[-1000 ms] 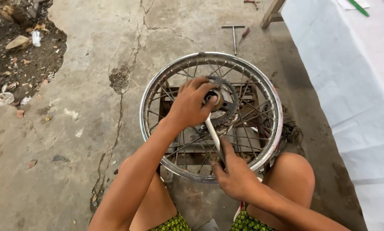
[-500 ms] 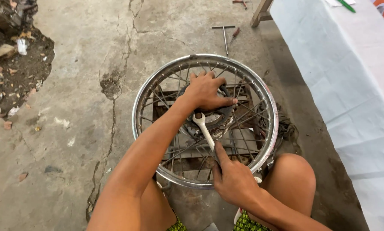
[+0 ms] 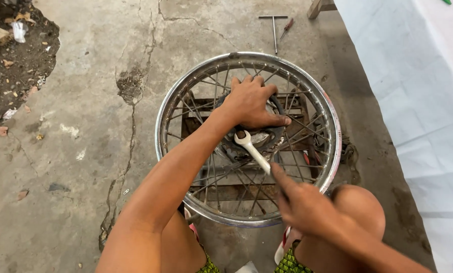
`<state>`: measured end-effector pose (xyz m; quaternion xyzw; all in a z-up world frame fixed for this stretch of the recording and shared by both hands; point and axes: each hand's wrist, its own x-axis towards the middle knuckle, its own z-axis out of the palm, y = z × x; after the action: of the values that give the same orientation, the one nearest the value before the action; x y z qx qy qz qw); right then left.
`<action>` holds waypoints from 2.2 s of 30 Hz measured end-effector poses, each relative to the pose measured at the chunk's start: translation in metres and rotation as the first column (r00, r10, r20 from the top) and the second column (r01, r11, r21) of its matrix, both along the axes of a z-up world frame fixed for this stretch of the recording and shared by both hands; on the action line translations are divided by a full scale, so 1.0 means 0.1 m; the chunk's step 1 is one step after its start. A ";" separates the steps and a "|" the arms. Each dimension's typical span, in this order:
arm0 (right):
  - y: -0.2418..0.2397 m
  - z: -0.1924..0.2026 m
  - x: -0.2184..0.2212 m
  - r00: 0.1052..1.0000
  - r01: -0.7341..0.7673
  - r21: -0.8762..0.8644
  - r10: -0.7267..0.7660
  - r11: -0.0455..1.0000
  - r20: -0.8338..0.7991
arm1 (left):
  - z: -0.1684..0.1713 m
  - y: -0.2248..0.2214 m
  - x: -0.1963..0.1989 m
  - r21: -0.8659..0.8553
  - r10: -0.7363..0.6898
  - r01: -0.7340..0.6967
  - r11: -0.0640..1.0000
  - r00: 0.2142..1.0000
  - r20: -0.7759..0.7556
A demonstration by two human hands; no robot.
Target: Loosening or tightening bolts on a motorcycle wheel sprocket using a wrench
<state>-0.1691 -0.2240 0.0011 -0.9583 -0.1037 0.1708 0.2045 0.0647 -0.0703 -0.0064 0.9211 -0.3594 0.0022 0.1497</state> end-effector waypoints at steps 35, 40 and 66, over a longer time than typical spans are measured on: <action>0.34 0.82 -0.02 0.958 0.231 -0.027 -0.233 0.972 -0.168 | 0.66 1.00 -1.07 -0.312 0.026 -0.154 0.938 0.925 -0.379; 0.66 1.02 -0.06 0.960 0.167 -0.087 -0.182 0.982 -0.212 | 0.64 1.01 -1.06 -0.236 0.037 -0.129 0.963 0.933 -0.358; 1.14 0.20 -0.16 0.609 0.786 0.616 -0.095 -0.059 -0.787 | 0.56 0.97 -1.03 -0.368 0.072 -0.214 0.905 0.928 -0.365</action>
<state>-0.1856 -0.1099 0.0212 -0.4636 0.2157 0.2295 0.8282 -0.0383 0.0272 0.0494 0.8810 -0.2501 -0.0734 0.3948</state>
